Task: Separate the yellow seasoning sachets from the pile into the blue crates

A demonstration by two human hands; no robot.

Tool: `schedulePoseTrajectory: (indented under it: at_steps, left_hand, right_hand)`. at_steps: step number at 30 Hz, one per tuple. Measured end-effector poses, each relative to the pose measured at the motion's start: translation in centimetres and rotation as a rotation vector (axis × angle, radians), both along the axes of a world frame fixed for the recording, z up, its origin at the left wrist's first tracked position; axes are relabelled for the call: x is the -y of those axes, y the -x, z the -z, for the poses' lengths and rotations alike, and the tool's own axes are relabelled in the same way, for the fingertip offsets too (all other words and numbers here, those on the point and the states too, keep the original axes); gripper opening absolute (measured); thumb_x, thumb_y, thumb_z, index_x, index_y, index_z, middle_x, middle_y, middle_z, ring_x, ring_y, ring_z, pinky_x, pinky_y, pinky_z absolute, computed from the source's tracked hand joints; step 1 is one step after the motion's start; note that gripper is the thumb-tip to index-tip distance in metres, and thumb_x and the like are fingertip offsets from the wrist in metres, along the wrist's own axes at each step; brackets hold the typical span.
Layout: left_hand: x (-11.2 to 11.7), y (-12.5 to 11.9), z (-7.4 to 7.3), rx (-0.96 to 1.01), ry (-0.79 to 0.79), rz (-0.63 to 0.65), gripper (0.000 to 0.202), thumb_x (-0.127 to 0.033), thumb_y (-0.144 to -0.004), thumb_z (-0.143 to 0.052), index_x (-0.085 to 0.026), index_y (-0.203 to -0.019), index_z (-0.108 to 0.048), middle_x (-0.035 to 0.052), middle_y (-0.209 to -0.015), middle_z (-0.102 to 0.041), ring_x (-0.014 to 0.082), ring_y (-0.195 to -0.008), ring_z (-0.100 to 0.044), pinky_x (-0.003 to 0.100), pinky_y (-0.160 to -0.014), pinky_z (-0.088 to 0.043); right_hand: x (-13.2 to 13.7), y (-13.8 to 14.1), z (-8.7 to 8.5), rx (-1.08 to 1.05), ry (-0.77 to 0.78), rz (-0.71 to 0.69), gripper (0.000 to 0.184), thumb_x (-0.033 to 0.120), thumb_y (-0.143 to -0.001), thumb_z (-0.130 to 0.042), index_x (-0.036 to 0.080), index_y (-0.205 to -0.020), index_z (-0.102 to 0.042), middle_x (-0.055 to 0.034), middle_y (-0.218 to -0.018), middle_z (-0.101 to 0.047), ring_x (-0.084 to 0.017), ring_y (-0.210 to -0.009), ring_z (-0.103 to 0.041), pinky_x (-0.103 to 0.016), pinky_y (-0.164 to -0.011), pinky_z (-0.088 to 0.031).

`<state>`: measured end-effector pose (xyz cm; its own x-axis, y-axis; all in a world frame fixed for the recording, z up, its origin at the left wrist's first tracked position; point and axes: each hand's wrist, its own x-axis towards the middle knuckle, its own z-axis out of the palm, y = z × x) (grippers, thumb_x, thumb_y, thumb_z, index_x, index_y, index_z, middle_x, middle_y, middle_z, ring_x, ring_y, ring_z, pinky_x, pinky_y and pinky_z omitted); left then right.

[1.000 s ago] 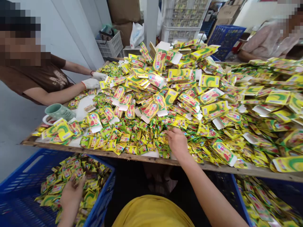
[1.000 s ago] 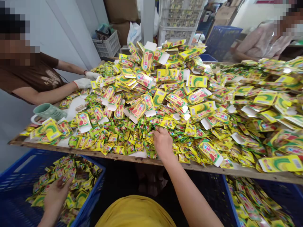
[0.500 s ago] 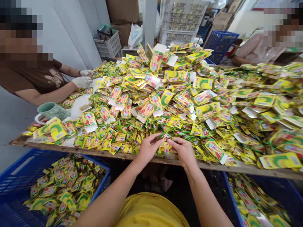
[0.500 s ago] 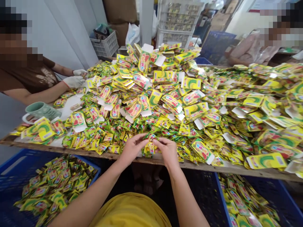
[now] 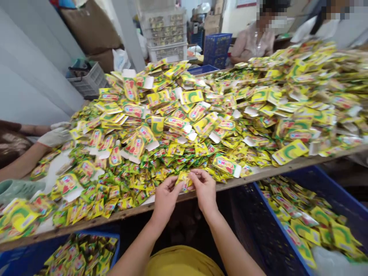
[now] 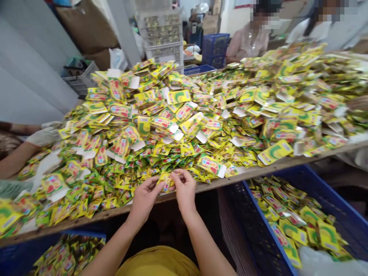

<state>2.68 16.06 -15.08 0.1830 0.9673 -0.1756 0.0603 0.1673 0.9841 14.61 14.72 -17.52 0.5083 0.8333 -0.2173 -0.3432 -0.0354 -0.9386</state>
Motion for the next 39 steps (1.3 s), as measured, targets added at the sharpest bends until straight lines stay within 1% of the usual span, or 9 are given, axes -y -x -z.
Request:
schedulePoseTrajectory:
  at_steps: [5, 8, 11, 16, 21, 24, 29, 33, 39]
  left_hand:
    - [-1.2, -4.3, -0.9, -0.273, -0.271, 0.506, 0.019, -0.029, -0.085, -0.058, -0.020, -0.088, -0.074, 0.0060, -0.088, -0.076, 0.0215, -0.082, -0.068, 0.030, -0.077, -0.051]
    - [-2.8, -9.4, -1.2, -0.420, -0.646, 0.802, 0.027, -0.020, -0.089, -0.050, -0.021, -0.108, -0.069, 0.0084, -0.109, -0.071, 0.0232, -0.104, -0.062, 0.037, -0.094, -0.046]
    - [-4.5, -15.1, -0.5, -0.713, -1.005, 0.927, 0.052, -0.013, -0.080, -0.059, -0.018, -0.131, -0.050, 0.0136, -0.141, -0.049, 0.0284, -0.136, -0.034, 0.054, -0.113, -0.019]
    - [-5.4, -18.7, -0.5, -0.955, -1.151, 0.913, 0.038, -0.018, -0.072, -0.071, -0.013, -0.107, -0.057, 0.0195, -0.141, -0.044, 0.0364, -0.139, -0.024, 0.065, -0.111, -0.006]
    - [-2.1, -13.6, -2.7, -0.881, -1.018, 0.767, 0.029, -0.020, -0.077, -0.063, -0.017, -0.104, -0.053, 0.0098, -0.101, -0.063, 0.0270, -0.100, -0.060, 0.043, -0.096, -0.043]
    - [-0.1, -9.4, -2.5, -0.878, -0.830, 0.588, 0.039, -0.031, -0.076, -0.065, -0.021, -0.111, -0.052, 0.0078, -0.100, -0.063, 0.0261, -0.092, -0.061, 0.036, -0.078, -0.050]
    - [1.9, -3.6, 0.0, -0.850, -0.576, 0.276, 0.037, -0.024, -0.076, -0.062, -0.021, -0.113, -0.055, 0.0084, -0.101, -0.063, 0.0271, -0.095, -0.060, 0.039, -0.082, -0.048]
    - [3.8, 0.4, 1.2, -0.538, -0.322, 0.224, 0.045, -0.021, -0.068, -0.071, -0.020, -0.110, -0.056, 0.0072, -0.106, -0.062, 0.0262, -0.099, -0.057, 0.038, -0.088, -0.044]
    - [6.9, 7.0, 1.2, 0.126, 0.288, 0.223, 0.023, -0.019, -0.069, -0.068, -0.016, -0.087, -0.054, 0.0004, -0.079, -0.064, 0.0163, -0.076, -0.058, 0.026, -0.070, -0.044]
  right_hand:
    - [5.1, -6.0, 0.2, 0.211, -0.050, -0.188, 0.024, 0.036, -0.070, -0.074, 0.020, -0.086, -0.071, -0.0021, -0.081, -0.060, -0.015, -0.066, -0.057, -0.022, -0.046, -0.050]
    - [8.5, -9.6, 1.8, 0.126, 0.024, -0.001, 0.023, 0.039, -0.074, -0.072, 0.018, -0.081, -0.068, 0.0003, -0.071, -0.059, -0.013, -0.060, -0.054, -0.022, -0.045, -0.049]
    - [11.3, -12.1, 3.6, 0.024, 0.091, 0.229, 0.027, 0.040, -0.072, -0.075, 0.016, -0.081, -0.067, -0.0005, -0.071, -0.062, -0.013, -0.061, -0.054, -0.021, -0.046, -0.049]
    - [12.5, -13.6, 3.5, -0.097, 0.024, 0.494, 0.029, 0.038, -0.068, -0.078, 0.016, -0.084, -0.066, -0.0016, -0.081, -0.063, -0.014, -0.071, -0.058, -0.025, -0.059, -0.056]
    - [8.8, -12.0, -0.7, 0.030, -0.129, 0.548, 0.024, 0.037, -0.075, -0.072, 0.018, -0.087, -0.064, -0.0006, -0.083, -0.062, -0.014, -0.072, -0.057, -0.027, -0.063, -0.053]
    - [6.4, -9.4, -2.3, 0.354, -0.083, 0.344, 0.019, 0.036, -0.079, -0.068, 0.018, -0.079, -0.062, -0.0002, -0.075, -0.059, -0.014, -0.070, -0.053, -0.027, -0.066, -0.047]
    - [4.5, -5.2, -2.1, 0.795, -0.060, -0.141, 0.019, 0.030, -0.082, -0.063, 0.018, -0.068, -0.061, -0.0014, -0.071, -0.055, -0.016, -0.068, -0.051, -0.027, -0.065, -0.042]
    - [3.8, -2.8, -2.8, 0.859, -0.025, -0.645, 0.015, 0.013, -0.077, -0.063, 0.018, -0.062, -0.062, -0.0015, -0.070, -0.055, -0.016, -0.070, -0.053, -0.026, -0.063, -0.040]
    - [4.9, 2.0, -3.2, 0.805, -0.040, -0.875, 0.012, 0.010, -0.078, -0.063, 0.020, -0.079, -0.070, -0.0020, -0.079, -0.061, -0.016, -0.078, -0.056, -0.027, -0.070, -0.043]
